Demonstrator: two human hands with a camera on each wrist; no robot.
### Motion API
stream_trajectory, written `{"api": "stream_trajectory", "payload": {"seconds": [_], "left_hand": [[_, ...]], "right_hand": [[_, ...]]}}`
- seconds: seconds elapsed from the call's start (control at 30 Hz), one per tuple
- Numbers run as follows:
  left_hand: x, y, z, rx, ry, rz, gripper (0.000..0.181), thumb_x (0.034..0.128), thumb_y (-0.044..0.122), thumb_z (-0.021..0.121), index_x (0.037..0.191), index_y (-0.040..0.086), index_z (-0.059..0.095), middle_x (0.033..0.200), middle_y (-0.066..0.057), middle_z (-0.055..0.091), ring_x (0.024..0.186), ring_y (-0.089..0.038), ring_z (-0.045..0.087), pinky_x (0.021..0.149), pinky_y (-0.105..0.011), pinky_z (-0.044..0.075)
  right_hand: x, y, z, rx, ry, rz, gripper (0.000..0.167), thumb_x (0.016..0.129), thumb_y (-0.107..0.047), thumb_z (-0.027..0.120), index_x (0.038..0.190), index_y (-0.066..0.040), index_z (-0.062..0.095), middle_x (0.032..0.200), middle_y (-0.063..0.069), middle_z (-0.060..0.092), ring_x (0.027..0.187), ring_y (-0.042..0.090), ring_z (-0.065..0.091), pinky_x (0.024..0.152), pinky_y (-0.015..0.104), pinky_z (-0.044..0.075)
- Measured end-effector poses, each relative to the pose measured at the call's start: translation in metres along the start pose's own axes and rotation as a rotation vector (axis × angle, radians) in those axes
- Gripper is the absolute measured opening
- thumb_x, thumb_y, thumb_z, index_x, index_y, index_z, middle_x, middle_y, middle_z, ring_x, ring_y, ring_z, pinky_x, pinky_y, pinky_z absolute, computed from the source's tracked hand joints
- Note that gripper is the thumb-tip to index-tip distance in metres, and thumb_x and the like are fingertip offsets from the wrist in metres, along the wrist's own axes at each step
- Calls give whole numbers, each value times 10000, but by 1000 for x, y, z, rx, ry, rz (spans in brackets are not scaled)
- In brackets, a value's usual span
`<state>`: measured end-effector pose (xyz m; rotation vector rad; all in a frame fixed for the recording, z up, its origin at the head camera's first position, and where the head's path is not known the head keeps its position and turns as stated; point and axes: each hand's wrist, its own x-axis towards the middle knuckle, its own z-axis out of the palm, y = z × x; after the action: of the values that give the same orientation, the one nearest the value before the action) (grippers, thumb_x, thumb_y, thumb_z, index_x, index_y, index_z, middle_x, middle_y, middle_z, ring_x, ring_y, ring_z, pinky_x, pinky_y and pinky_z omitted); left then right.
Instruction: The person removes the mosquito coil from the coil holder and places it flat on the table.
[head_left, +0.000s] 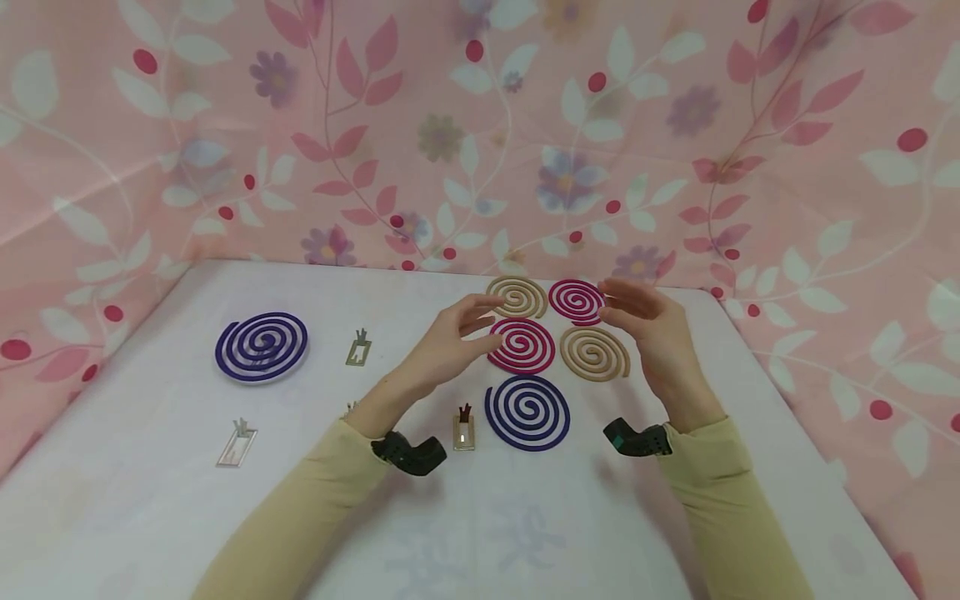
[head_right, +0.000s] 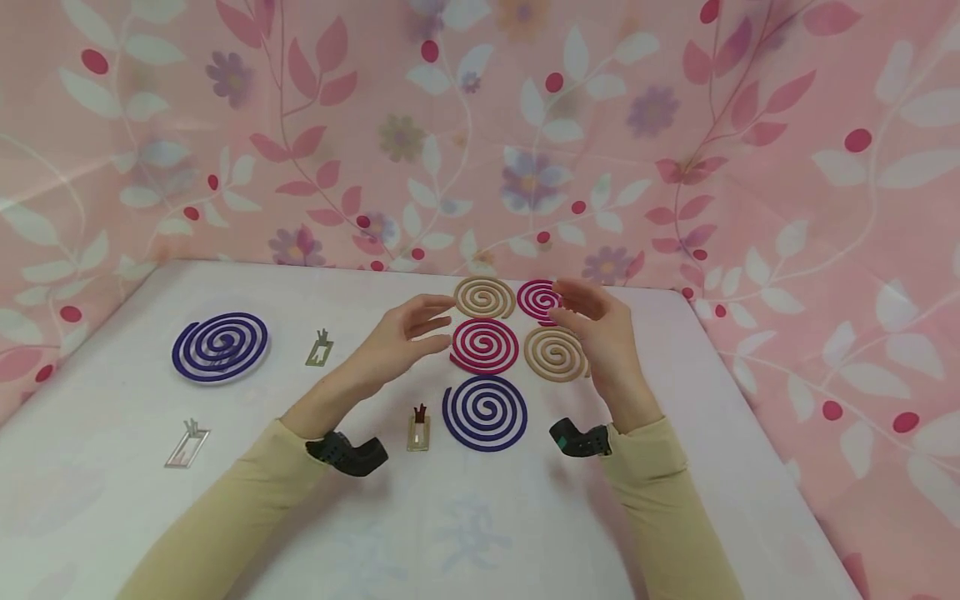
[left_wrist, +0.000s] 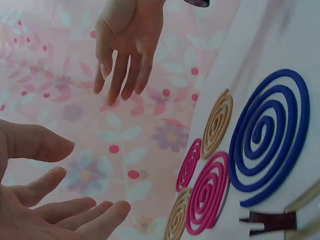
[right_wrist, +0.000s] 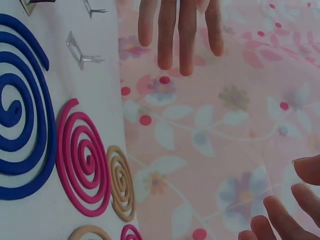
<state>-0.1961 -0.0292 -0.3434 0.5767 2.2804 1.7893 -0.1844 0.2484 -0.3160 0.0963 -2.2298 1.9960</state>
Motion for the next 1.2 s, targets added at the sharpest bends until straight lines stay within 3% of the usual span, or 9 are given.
{"api": "stream_trajectory", "payload": {"seconds": [0.27,0.5,0.6,0.73,0.9,1.1,1.2], "left_hand": [[-37,-9,-61,85,67,-9,524,969,109,636,1461,120,457,1541,-113,445,1411,-305,448,1094,-509,439],[-70,-16,-123,142,76,-36,575,990,211,635,1504,129,392,1565,-129,407,1438,-338,397,1130,-551,378],[-83,-21,-148,145,87,-33,572,993,232,634,1508,166,394,1560,-98,424,1423,-276,431,1120,-355,432],[-98,-29,-179,89,113,14,542,999,122,607,1502,133,408,1509,9,491,1343,-111,516,972,-119,472],[-112,-36,-208,61,112,57,542,997,25,563,1509,85,397,1437,110,552,1272,-20,556,952,-96,465],[-121,-41,-234,89,104,67,556,1000,-6,531,1524,84,373,1448,95,540,1289,-13,535,954,-91,431],[-127,-45,-246,47,113,66,562,998,-26,522,1528,77,366,1454,79,533,1291,-10,537,952,-100,407]], "right_hand": [[-8,-4,25,18,-65,-31,393,935,-63,676,1322,-41,610,1161,-56,687,1149,170,591,924,158,516],[-12,-17,57,17,-101,-58,451,928,-51,684,1366,-40,579,1284,57,652,1212,213,576,992,213,489],[-10,-22,73,62,-121,-64,453,924,-12,669,1367,-35,576,1323,109,625,1208,196,580,1013,229,491],[-6,-30,95,100,-158,-69,451,920,3,662,1361,-47,583,1371,103,596,1234,186,564,1032,271,497],[-2,-38,124,92,-216,-83,464,914,-40,693,1363,-78,584,1377,51,596,1272,181,538,1109,354,442],[0,-44,162,156,-252,-123,476,898,-17,710,1358,-58,591,1387,97,594,1266,199,543,1140,391,409],[-1,-49,181,189,-269,-123,480,893,-6,710,1355,-62,594,1380,79,597,1252,194,548,1143,386,405]]}}
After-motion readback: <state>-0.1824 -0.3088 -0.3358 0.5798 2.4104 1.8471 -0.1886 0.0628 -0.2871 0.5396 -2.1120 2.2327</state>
